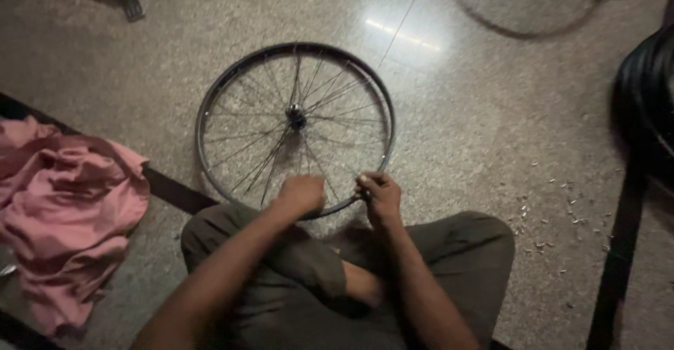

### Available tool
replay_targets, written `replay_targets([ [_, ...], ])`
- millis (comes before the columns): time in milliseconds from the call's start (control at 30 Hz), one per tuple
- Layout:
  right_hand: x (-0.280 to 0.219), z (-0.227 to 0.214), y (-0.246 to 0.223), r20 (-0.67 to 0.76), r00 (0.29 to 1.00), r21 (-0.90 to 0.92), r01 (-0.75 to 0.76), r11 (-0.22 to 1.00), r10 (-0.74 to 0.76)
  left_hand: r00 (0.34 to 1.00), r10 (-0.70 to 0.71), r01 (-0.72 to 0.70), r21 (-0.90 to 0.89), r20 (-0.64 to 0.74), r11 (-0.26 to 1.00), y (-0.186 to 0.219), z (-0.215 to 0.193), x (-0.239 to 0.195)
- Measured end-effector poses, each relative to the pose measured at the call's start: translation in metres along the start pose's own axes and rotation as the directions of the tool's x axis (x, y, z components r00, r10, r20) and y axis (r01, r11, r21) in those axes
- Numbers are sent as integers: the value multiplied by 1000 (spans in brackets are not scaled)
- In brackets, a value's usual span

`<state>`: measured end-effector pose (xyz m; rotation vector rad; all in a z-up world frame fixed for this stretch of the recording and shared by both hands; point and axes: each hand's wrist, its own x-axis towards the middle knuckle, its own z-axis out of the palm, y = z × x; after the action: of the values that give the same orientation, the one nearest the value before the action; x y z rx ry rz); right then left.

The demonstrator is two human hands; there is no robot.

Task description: The person sits on the floor and laces a bicycle wheel by hand, inserting spokes into the rim and hub. They repeatedly adjust the spokes and rotate the wheel to continue the lacing process.

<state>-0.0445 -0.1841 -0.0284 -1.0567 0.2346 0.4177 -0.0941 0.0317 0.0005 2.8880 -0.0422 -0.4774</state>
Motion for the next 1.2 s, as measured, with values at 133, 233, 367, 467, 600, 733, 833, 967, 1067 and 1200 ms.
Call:
replay_targets([
  [133, 4, -5, 15, -41, 999, -10, 30, 1000, -30, 991, -62, 72, -80, 118, 994, 46, -37, 3],
  [233, -1, -6, 11, -8, 1000, 7, 22, 1000, -22, 958, -28, 29, 1, 286, 1000, 54, -39, 9],
  [367, -10, 3, 1, 21, 1000, -72, 6, 997, -4, 983, 51, -46, -30, 178, 998, 56, -40, 13],
  [467, -9, 8, -3, 62, 998, -56, 26, 998, -23, 986, 8, 17, -153, 166, 988, 70, -51, 14],
  [600, -20, -1, -7, 123, 987, -127, 115, 985, -99, 979, -62, 109, -243, 195, 964, 66, -39, 14],
  [733, -26, -24, 18, -4, 996, -181, 91, 979, -93, 985, -68, 125, -378, 161, 917, 51, 12, 28],
  [833, -26, -42, 37, -129, 990, -296, -97, 950, 61, 994, 0, 55, -512, 106, 857, 45, 36, 40],
  [967, -30, -35, 44, -124, 981, -447, 82, 891, -152, 978, -38, 171, -675, 207, 718, 51, 23, 31],
  [1067, -27, -25, 41, -102, 956, -487, 193, 852, -275, 984, -54, 169, -819, 167, 549, 56, 10, 29],
  [1200, -34, -15, 28, -30, 921, -618, 288, 732, -388, 980, -31, 184, -825, 199, 535, 56, 21, 44],
])
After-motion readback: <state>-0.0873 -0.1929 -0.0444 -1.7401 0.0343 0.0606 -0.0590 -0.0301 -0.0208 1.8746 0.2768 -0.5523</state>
